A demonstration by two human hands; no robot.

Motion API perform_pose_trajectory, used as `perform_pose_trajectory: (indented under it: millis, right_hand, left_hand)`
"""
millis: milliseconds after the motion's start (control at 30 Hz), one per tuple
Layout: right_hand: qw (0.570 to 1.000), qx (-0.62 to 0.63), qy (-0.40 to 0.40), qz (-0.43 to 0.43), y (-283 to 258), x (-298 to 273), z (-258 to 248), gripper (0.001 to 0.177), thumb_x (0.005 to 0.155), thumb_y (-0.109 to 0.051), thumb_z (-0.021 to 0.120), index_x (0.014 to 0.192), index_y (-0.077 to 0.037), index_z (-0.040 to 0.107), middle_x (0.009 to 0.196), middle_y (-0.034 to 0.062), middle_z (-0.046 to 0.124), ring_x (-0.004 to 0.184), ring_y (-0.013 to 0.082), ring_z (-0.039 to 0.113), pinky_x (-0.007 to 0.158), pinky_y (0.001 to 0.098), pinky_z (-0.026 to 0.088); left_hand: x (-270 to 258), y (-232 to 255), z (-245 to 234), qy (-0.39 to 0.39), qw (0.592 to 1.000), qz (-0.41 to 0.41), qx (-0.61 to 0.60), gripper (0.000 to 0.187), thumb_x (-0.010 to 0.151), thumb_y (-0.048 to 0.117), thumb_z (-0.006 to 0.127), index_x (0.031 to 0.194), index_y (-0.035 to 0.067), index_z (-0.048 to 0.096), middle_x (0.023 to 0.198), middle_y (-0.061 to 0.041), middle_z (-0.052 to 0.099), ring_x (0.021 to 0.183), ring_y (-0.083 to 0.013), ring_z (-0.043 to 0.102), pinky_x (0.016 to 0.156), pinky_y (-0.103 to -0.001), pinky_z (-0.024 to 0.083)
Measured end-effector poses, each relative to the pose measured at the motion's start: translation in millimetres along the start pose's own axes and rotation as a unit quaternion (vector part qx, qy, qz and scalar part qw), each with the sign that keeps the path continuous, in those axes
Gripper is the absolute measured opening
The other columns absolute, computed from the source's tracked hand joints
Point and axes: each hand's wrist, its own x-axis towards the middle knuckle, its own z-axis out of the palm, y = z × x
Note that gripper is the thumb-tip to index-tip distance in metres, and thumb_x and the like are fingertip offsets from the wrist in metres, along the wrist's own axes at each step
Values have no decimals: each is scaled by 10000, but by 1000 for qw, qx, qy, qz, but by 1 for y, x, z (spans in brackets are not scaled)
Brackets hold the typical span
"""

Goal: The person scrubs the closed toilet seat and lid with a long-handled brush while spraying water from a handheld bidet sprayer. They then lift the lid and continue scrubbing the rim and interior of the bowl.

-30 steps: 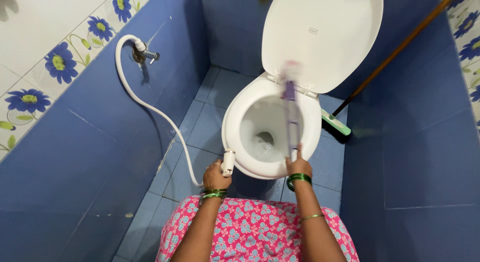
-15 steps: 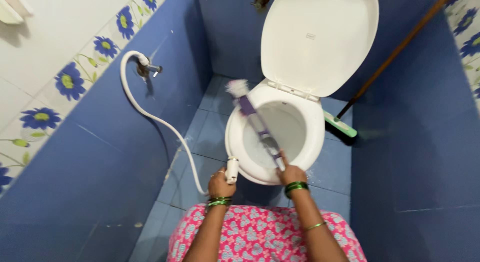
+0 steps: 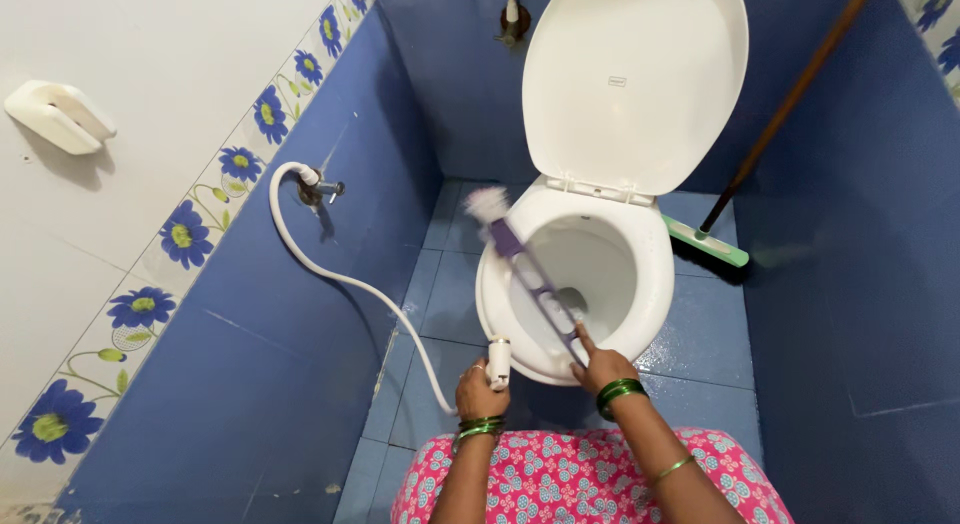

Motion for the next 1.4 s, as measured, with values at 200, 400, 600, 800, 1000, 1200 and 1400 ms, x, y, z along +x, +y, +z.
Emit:
perform_pose_trajectory:
  millis: [200,400,600,800,1000,1200,1400]
  right_hand:
    - [998,18,45,29,10,-4,-27,845,917,-489,615,1605,-534,126,1127,195,736,1062,382,719,932,502,571]
    - [972,117,115,166,49,19,-14,912,940,-495,620,1663,-383,74,1130,267,725,1030,415,718,888,504,581]
    - [999,10,27,-16,2,-12,1,923,914,-470,654,1643,-419,90,1083,218,753,1013,379,732,917,481,573]
    - [999,-43,29,-1,-2,-18,-22,835,933,-475,621,1581,-598,109,1124,177,744,1045,359,723,917,496,586]
    - [984,101,97,108,48,25,-7,907,913,-480,662,1638,-399,124,1085,262,738,1004,426,718,908,506,571]
    - [998,58,35,10,23,6,11,930,885,-420,681,1628,-433,122,1067,253,733,1004,406,724,919,497,572]
    - [996,-59,40,-55,-5,-19,-7,828,942,-442,623,1600,-534,129,1058,209,741,1005,379,728,910,500,575]
  left_hand:
    - [1,2,-11,16,1000,-11,0,416,693,177,771,1077,45,679,964,-192,716,916,-423,670,823,-515,529]
    - [1,11,-14,-3,1000,-8,-18,336,690,162,770,1000,67,681,949,-170,719,910,-411,675,816,-505,532]
    - [1,9,-3,23,999,13,-25,467,660,160,784,1094,28,676,1010,-198,716,941,-418,672,845,-499,532]
    - [0,3,-13,18,1000,-19,-17,460,692,177,785,1121,42,688,1040,-189,725,965,-415,675,868,-497,529]
    - [0,4,-8,-4,1000,-17,-19,430,692,175,773,1094,47,691,1022,-194,722,964,-417,674,872,-498,530]
    - [0,7,1,0,1000,-18,-17,432,700,178,777,1101,45,690,1020,-194,723,968,-417,673,870,-503,527]
    - [-1,2,-6,1,1000,-24,-10,448,692,176,781,1109,42,688,1006,-195,723,954,-415,676,866,-506,529]
